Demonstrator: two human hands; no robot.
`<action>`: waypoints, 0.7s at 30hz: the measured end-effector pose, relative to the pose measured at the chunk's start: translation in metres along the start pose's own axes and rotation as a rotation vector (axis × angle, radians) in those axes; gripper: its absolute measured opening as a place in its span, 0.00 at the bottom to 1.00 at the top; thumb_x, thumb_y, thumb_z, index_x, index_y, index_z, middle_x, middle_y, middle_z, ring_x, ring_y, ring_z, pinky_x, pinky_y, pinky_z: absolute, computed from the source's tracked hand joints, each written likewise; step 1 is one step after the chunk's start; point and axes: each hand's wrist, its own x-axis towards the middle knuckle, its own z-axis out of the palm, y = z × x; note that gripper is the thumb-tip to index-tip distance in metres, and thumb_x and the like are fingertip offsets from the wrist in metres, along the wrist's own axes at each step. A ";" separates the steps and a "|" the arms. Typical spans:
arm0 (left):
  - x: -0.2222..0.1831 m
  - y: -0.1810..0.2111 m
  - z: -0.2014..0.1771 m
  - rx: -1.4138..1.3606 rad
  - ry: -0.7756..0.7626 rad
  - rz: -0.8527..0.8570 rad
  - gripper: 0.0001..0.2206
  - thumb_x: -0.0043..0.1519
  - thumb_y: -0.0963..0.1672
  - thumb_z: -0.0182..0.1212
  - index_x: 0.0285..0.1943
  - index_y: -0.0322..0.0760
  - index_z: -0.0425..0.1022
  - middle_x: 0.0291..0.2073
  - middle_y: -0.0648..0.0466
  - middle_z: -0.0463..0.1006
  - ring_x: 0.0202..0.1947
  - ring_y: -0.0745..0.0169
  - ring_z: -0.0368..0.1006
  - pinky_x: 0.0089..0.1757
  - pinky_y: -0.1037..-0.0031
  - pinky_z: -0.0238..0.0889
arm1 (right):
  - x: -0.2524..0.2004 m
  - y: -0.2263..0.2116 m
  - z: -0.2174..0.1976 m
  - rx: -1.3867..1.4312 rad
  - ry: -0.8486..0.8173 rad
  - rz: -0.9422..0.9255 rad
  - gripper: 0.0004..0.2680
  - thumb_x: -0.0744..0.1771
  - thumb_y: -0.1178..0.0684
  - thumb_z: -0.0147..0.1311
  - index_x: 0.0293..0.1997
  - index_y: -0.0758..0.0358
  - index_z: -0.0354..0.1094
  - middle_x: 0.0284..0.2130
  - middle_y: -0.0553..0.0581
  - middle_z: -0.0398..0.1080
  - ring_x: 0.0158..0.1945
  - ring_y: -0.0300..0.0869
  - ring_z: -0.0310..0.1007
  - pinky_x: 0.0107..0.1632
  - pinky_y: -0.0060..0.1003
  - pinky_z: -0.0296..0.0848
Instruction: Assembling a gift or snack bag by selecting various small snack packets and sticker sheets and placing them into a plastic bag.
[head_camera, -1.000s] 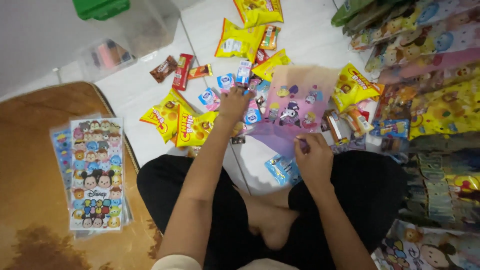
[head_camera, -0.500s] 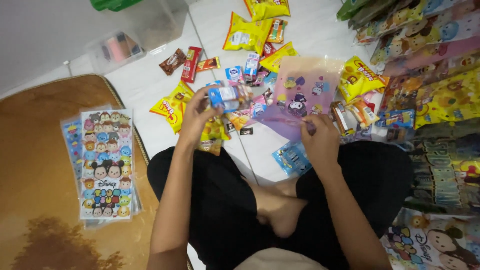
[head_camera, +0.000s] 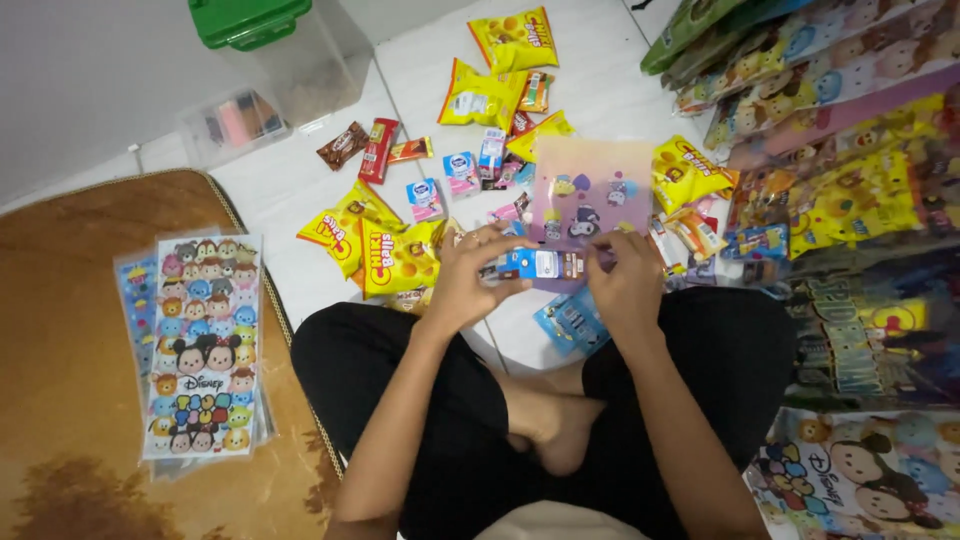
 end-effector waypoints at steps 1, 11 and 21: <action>-0.002 -0.002 0.002 -0.001 0.003 -0.003 0.23 0.50 0.50 0.79 0.56 0.59 0.81 0.44 0.59 0.78 0.62 0.50 0.72 0.62 0.23 0.35 | 0.001 -0.005 -0.003 0.001 -0.004 -0.003 0.05 0.61 0.58 0.68 0.35 0.59 0.76 0.29 0.57 0.71 0.36 0.52 0.76 0.41 0.42 0.76; -0.037 -0.017 0.007 0.000 0.192 -0.048 0.24 0.49 0.45 0.79 0.56 0.60 0.82 0.46 0.55 0.82 0.63 0.44 0.72 0.63 0.35 0.49 | 0.011 -0.032 -0.018 -0.018 -0.092 0.096 0.04 0.64 0.58 0.63 0.36 0.59 0.71 0.30 0.57 0.70 0.37 0.53 0.77 0.41 0.44 0.76; -0.047 0.004 0.001 -0.169 0.246 -0.029 0.21 0.55 0.43 0.75 0.58 0.52 0.80 0.66 0.46 0.70 0.69 0.33 0.63 0.63 0.44 0.57 | 0.019 -0.054 -0.035 0.060 -0.200 0.122 0.02 0.66 0.59 0.59 0.38 0.60 0.69 0.32 0.60 0.72 0.41 0.57 0.79 0.43 0.44 0.77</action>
